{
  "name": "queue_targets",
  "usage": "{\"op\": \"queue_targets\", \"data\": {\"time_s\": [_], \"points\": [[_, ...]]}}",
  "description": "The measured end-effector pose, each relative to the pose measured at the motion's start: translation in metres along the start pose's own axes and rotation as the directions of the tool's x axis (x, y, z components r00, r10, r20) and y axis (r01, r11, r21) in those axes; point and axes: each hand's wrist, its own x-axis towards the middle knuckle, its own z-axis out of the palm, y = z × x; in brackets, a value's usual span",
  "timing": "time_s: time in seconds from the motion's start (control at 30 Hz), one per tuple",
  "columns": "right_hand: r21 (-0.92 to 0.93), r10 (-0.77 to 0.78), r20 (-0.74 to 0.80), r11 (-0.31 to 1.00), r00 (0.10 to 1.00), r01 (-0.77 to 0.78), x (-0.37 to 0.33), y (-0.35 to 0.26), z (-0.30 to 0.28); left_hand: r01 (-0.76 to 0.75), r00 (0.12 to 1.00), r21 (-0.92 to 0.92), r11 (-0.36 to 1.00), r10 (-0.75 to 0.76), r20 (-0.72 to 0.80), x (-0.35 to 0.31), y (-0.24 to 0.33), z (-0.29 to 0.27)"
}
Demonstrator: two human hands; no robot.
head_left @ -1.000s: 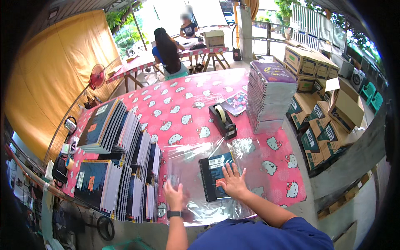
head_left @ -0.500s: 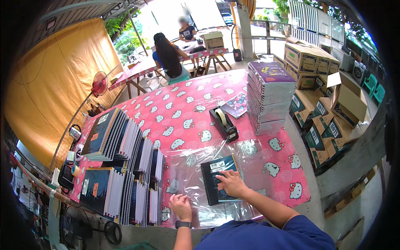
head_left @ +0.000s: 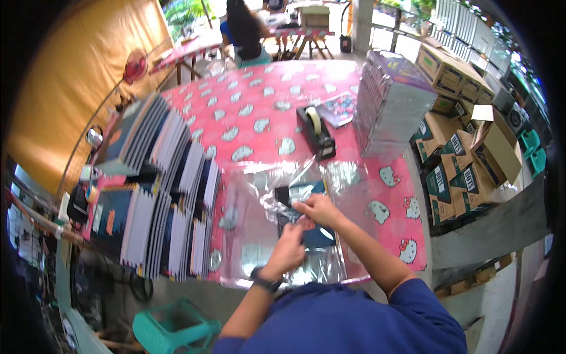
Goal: The person places a notebook into a plastic bag, folds the plastic over, and secures it with tape, repeating this for multiple notebooks.
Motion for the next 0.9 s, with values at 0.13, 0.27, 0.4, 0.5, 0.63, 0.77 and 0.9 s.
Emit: {"op": "queue_targets", "data": {"time_s": [0.13, 0.27, 0.4, 0.5, 0.63, 0.77, 0.9], "points": [[-0.231, -0.218, -0.15, 0.956, 0.964, 0.18, -0.006, 0.003, 0.021, 0.103, 0.99, 0.13, 0.986, -0.114, 0.081, 0.007, 0.023, 0.028], [-0.216, -0.212, -0.16, 0.961, 0.964, 0.175, -0.005, 0.02, 0.023, 0.017, 0.992, -0.161, 0.987, 0.003, 0.126, 0.005, -0.008, 0.012], [-0.133, -0.162, -0.152, 0.981, 0.975, 0.142, -0.01, 0.009, 0.017, 0.293, 0.816, -0.447, 0.845, -0.465, -0.344, 0.059, -0.085, -0.049], [-0.089, -0.107, -0.054, 0.991, 0.993, 0.102, -0.004, 0.01, 0.014, 0.358, 0.871, 0.249, 0.9, -0.226, -0.436, 0.138, -0.114, -0.055], [-0.067, -0.121, -0.034, 0.991, 0.992, 0.118, -0.006, 0.002, 0.006, 0.243, 0.969, 0.456, 0.856, -0.234, -0.076, 0.209, -0.118, -0.061], [0.02, -0.212, -0.022, 0.977, 0.977, 0.212, -0.008, 0.014, 0.008, -0.061, 0.939, -0.659, 0.749, -0.181, -0.293, 0.232, -0.087, -0.078], [0.32, -0.157, -0.007, 0.935, 0.988, 0.151, -0.018, 0.029, -0.01, -0.339, 0.797, -0.018, 0.94, 0.277, -0.537, 0.148, -0.049, -0.074]]}}
